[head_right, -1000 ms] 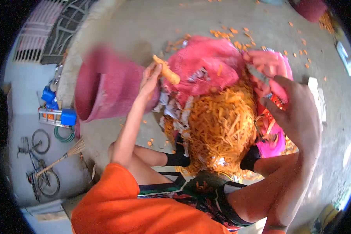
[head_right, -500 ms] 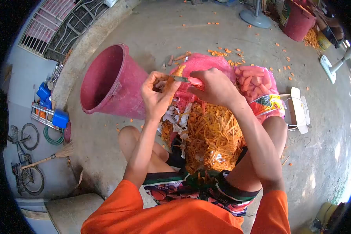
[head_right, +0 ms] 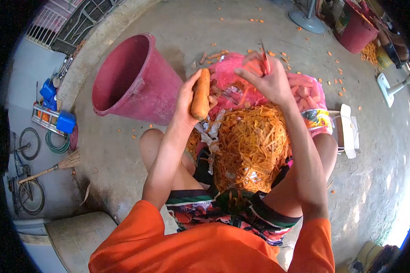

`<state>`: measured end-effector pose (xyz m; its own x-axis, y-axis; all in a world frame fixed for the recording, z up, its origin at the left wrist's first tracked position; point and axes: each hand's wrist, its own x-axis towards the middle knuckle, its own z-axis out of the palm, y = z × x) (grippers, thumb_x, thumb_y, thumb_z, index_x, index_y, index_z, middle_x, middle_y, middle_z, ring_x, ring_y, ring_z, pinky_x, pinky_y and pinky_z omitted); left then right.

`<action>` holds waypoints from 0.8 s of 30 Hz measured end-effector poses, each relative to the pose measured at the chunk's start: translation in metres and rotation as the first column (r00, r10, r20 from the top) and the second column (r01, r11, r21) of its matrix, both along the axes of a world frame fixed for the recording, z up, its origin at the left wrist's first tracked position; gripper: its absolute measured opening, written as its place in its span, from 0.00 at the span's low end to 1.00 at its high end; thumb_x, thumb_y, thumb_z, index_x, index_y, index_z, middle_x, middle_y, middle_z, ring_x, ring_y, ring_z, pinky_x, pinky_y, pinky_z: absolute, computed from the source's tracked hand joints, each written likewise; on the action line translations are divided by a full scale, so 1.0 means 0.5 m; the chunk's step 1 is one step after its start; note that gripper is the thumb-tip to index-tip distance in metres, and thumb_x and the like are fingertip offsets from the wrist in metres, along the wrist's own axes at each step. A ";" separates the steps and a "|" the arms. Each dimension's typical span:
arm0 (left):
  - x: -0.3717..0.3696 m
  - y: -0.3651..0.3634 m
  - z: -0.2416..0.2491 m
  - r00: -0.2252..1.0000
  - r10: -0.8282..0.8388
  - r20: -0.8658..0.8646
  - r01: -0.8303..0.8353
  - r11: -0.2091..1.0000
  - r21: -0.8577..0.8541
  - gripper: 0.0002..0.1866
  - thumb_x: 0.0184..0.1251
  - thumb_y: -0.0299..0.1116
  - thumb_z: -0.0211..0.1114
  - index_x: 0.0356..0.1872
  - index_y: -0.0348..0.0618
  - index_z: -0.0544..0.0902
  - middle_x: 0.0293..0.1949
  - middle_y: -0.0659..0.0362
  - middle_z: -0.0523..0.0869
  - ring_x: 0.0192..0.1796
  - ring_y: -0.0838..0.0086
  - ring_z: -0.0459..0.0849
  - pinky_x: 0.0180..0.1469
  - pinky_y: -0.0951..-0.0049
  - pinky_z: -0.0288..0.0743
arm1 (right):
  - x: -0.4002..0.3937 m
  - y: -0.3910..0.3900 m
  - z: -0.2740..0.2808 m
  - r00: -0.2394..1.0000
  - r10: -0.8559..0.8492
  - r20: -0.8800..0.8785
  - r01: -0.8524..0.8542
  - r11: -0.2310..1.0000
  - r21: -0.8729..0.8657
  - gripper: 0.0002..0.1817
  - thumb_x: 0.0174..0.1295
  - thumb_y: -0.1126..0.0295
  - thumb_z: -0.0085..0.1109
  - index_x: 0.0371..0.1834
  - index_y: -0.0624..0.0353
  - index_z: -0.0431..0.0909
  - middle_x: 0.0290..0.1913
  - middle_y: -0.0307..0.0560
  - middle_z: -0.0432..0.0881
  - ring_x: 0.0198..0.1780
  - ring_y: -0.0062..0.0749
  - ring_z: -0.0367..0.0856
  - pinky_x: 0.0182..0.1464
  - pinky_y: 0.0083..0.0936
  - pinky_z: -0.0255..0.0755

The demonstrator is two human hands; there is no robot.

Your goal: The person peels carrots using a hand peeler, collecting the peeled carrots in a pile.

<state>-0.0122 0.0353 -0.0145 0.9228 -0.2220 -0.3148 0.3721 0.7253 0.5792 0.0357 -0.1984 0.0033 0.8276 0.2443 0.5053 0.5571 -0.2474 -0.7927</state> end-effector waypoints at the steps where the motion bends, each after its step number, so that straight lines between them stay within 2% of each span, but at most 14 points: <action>1: 0.007 -0.002 -0.012 0.996 -0.077 0.042 0.079 0.996 -0.051 0.17 0.76 0.44 0.64 0.56 0.45 0.80 0.43 0.57 0.84 0.38 0.70 0.85 0.29 0.72 0.79 | -0.014 0.012 0.005 1.000 -0.010 -0.011 0.010 1.000 -0.001 0.16 0.57 0.65 0.78 0.37 0.62 0.80 0.32 0.45 0.83 0.37 0.28 0.82 0.45 0.29 0.77; 3: 0.002 -0.029 -0.021 0.990 -0.079 0.118 0.076 0.997 0.035 0.18 0.75 0.47 0.64 0.56 0.46 0.80 0.43 0.59 0.85 0.38 0.73 0.86 0.30 0.73 0.81 | -0.039 0.032 0.021 0.989 0.128 0.080 -0.140 0.976 0.165 0.17 0.53 0.70 0.81 0.39 0.61 0.81 0.38 0.39 0.85 0.43 0.20 0.81 0.49 0.26 0.76; 7: 0.000 -0.059 -0.025 0.983 -0.082 0.165 0.066 0.993 0.100 0.20 0.74 0.49 0.65 0.56 0.48 0.79 0.46 0.60 0.86 0.42 0.77 0.87 0.37 0.74 0.85 | -0.070 0.042 0.036 0.946 0.292 0.140 -0.304 0.950 0.074 0.19 0.51 0.68 0.83 0.42 0.60 0.84 0.37 0.41 0.86 0.42 0.26 0.84 0.48 0.25 0.77; 10: 0.002 -0.081 -0.004 0.985 -0.084 0.150 0.070 0.993 0.099 0.17 0.77 0.46 0.64 0.57 0.47 0.79 0.47 0.60 0.85 0.42 0.77 0.87 0.38 0.73 0.85 | -0.059 0.032 0.040 0.928 0.269 0.258 -0.271 0.962 -0.029 0.19 0.51 0.68 0.83 0.42 0.61 0.84 0.37 0.43 0.87 0.42 0.28 0.85 0.47 0.25 0.78; 12: 0.004 -0.076 -0.013 0.973 -0.096 0.210 0.081 0.994 0.079 0.19 0.77 0.42 0.63 0.61 0.43 0.79 0.50 0.57 0.87 0.51 0.72 0.88 0.48 0.71 0.87 | -0.011 0.012 -0.011 0.949 0.252 0.190 -0.245 0.968 -0.061 0.19 0.52 0.67 0.82 0.43 0.62 0.85 0.39 0.45 0.88 0.43 0.29 0.87 0.46 0.27 0.79; 13: 0.007 -0.066 -0.024 0.973 -0.098 0.208 0.083 0.993 0.079 0.19 0.77 0.42 0.63 0.61 0.43 0.79 0.50 0.57 0.87 0.51 0.72 0.88 0.48 0.71 0.87 | 0.023 -0.002 -0.034 0.993 0.094 0.073 -0.102 0.989 0.107 0.18 0.53 0.67 0.82 0.42 0.61 0.85 0.38 0.45 0.88 0.42 0.28 0.86 0.45 0.27 0.78; 14: 0.016 -0.051 -0.038 0.964 -0.211 0.165 0.199 0.976 0.083 0.18 0.77 0.42 0.63 0.60 0.43 0.79 0.49 0.58 0.87 0.47 0.72 0.88 0.43 0.71 0.87 | 0.042 -0.014 -0.044 0.997 -0.047 -0.065 0.061 0.966 0.250 0.16 0.53 0.67 0.81 0.41 0.61 0.85 0.37 0.44 0.88 0.41 0.26 0.86 0.43 0.27 0.78; 15: 0.022 -0.046 -0.036 0.939 -0.320 0.126 0.312 0.947 0.083 0.18 0.77 0.42 0.63 0.59 0.44 0.80 0.47 0.58 0.87 0.44 0.73 0.89 0.39 0.72 0.87 | 0.041 -0.023 -0.031 0.997 -0.045 -0.059 0.058 0.967 0.248 0.16 0.53 0.67 0.81 0.41 0.61 0.85 0.37 0.44 0.88 0.41 0.26 0.86 0.43 0.27 0.78; 17: 0.023 -0.069 -0.044 0.966 -0.233 0.114 0.223 0.971 0.090 0.17 0.77 0.43 0.64 0.58 0.45 0.80 0.46 0.59 0.88 0.40 0.74 0.88 0.35 0.73 0.86 | 0.036 -0.039 -0.007 0.976 -0.128 -0.177 0.159 0.972 0.173 0.16 0.54 0.67 0.81 0.39 0.61 0.84 0.34 0.40 0.88 0.37 0.20 0.83 0.41 0.25 0.78; 18: 0.021 -0.080 -0.045 0.985 -0.143 0.095 0.134 0.987 0.094 0.17 0.77 0.43 0.64 0.58 0.46 0.80 0.45 0.60 0.88 0.37 0.75 0.88 0.30 0.74 0.85 | 0.012 -0.024 0.005 0.977 -0.130 -0.169 0.158 0.973 0.169 0.16 0.54 0.67 0.81 0.39 0.61 0.84 0.34 0.40 0.88 0.37 0.20 0.83 0.41 0.25 0.78; 20: 0.019 -0.088 -0.025 0.982 -0.116 0.150 0.113 0.993 0.030 0.17 0.77 0.44 0.64 0.58 0.46 0.80 0.44 0.60 0.87 0.37 0.76 0.88 0.30 0.74 0.85 | -0.042 0.018 0.025 0.924 0.208 0.320 -0.187 0.978 -0.094 0.15 0.55 0.68 0.80 0.38 0.61 0.83 0.32 0.37 0.87 0.35 0.16 0.81 0.39 0.21 0.77; 22: 0.020 -0.079 -0.021 0.976 -0.187 0.109 0.169 0.974 0.152 0.16 0.78 0.45 0.62 0.58 0.47 0.79 0.44 0.61 0.85 0.42 0.73 0.87 0.35 0.69 0.86 | -0.024 0.003 0.009 0.944 0.188 0.270 -0.161 0.980 -0.120 0.15 0.55 0.68 0.80 0.39 0.61 0.83 0.33 0.37 0.88 0.35 0.16 0.82 0.38 0.21 0.77; 23: 0.016 -0.093 -0.028 0.995 -0.074 0.067 0.072 0.997 0.027 0.16 0.78 0.44 0.62 0.57 0.47 0.79 0.43 0.60 0.85 0.40 0.72 0.87 0.33 0.71 0.85 | -0.017 -0.005 -0.009 0.963 0.172 0.208 -0.143 0.979 -0.144 0.14 0.56 0.69 0.79 0.40 0.62 0.83 0.34 0.37 0.88 0.35 0.16 0.82 0.38 0.20 0.77; 24: 0.011 -0.085 -0.040 0.996 -0.080 0.051 0.078 0.996 0.030 0.16 0.78 0.44 0.62 0.57 0.47 0.79 0.43 0.60 0.85 0.40 0.72 0.87 0.33 0.71 0.85 | 0.010 -0.014 -0.028 0.996 0.028 0.086 -0.038 0.993 0.109 0.12 0.57 0.70 0.77 0.39 0.62 0.83 0.33 0.37 0.88 0.35 0.16 0.82 0.38 0.19 0.77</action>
